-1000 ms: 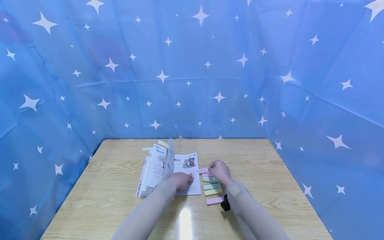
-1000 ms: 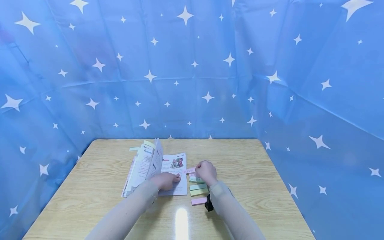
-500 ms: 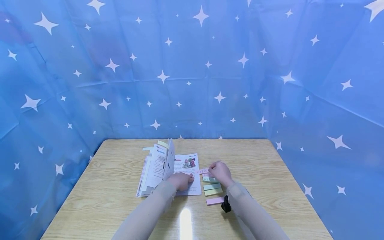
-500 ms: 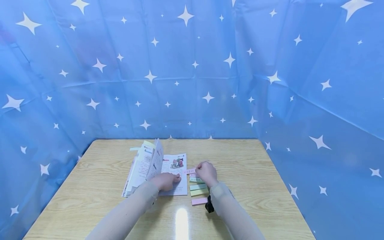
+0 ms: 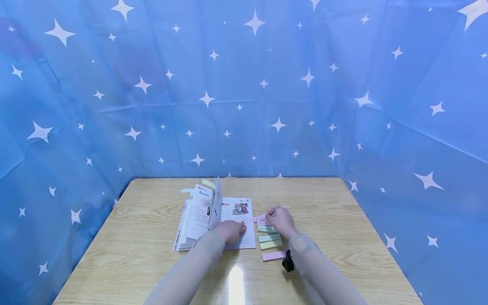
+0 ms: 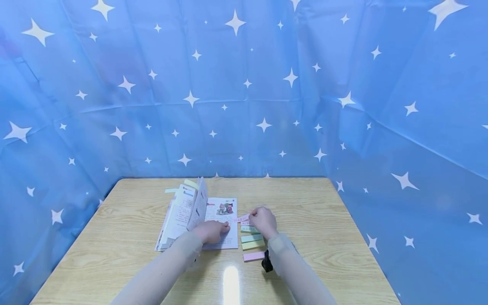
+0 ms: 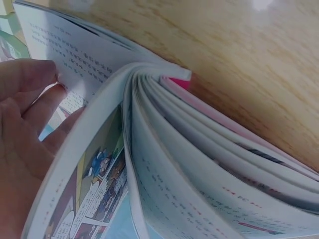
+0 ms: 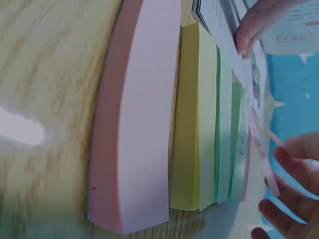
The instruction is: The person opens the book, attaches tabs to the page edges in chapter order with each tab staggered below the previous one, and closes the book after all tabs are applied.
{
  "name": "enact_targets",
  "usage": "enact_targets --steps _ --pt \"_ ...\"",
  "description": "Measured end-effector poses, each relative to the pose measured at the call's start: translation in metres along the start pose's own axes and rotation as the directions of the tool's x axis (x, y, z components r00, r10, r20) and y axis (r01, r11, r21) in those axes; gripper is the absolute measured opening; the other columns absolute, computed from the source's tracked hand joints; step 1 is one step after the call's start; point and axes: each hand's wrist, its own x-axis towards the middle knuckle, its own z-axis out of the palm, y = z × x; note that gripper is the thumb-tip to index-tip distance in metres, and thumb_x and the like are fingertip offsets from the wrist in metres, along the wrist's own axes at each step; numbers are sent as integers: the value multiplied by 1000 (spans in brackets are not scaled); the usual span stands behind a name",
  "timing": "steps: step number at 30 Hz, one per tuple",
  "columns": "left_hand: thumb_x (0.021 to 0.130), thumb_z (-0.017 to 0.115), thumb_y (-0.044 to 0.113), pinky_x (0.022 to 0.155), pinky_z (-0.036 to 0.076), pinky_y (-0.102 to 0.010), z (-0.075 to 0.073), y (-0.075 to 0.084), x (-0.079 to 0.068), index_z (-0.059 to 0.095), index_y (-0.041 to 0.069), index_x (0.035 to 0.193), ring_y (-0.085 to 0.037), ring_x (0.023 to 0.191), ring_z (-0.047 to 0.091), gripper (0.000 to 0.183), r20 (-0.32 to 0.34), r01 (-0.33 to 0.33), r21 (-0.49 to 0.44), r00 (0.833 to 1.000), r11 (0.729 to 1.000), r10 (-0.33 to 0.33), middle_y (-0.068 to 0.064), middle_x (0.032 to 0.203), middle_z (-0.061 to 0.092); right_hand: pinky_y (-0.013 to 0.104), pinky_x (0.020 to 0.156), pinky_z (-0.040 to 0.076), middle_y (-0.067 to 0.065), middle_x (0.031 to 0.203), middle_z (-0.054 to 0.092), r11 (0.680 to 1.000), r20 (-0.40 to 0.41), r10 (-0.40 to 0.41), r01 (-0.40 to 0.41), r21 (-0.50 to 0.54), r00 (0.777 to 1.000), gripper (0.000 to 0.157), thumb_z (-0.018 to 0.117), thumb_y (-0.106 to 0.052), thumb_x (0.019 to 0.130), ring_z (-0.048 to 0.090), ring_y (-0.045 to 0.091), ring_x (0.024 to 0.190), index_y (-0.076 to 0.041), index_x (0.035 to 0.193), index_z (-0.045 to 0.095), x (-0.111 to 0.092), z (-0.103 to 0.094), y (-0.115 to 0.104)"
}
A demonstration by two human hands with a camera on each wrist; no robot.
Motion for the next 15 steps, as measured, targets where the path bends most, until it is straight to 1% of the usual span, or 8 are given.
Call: enact_targets --steps 5,15 --pt "87 49 19 98 30 -41 2 -2 3 48 28 126 -21 121 38 41 -3 -17 21 1000 1000 17 11 133 41 27 53 41 -4 77 62 1000 8 -4 4 15 1000 14 57 -22 79 51 12 59 -13 82 68 -1 -1 2" --pt "87 48 20 98 29 -42 1 -1 2 47 28 127 -22 121 37 41 2 -11 24 1000 1000 11 10 134 40 27 52 40 -2 81 62 1000 -21 -9 9 18 1000 15 58 -22 79 50 13 57 -12 83 68 -2 0 2"
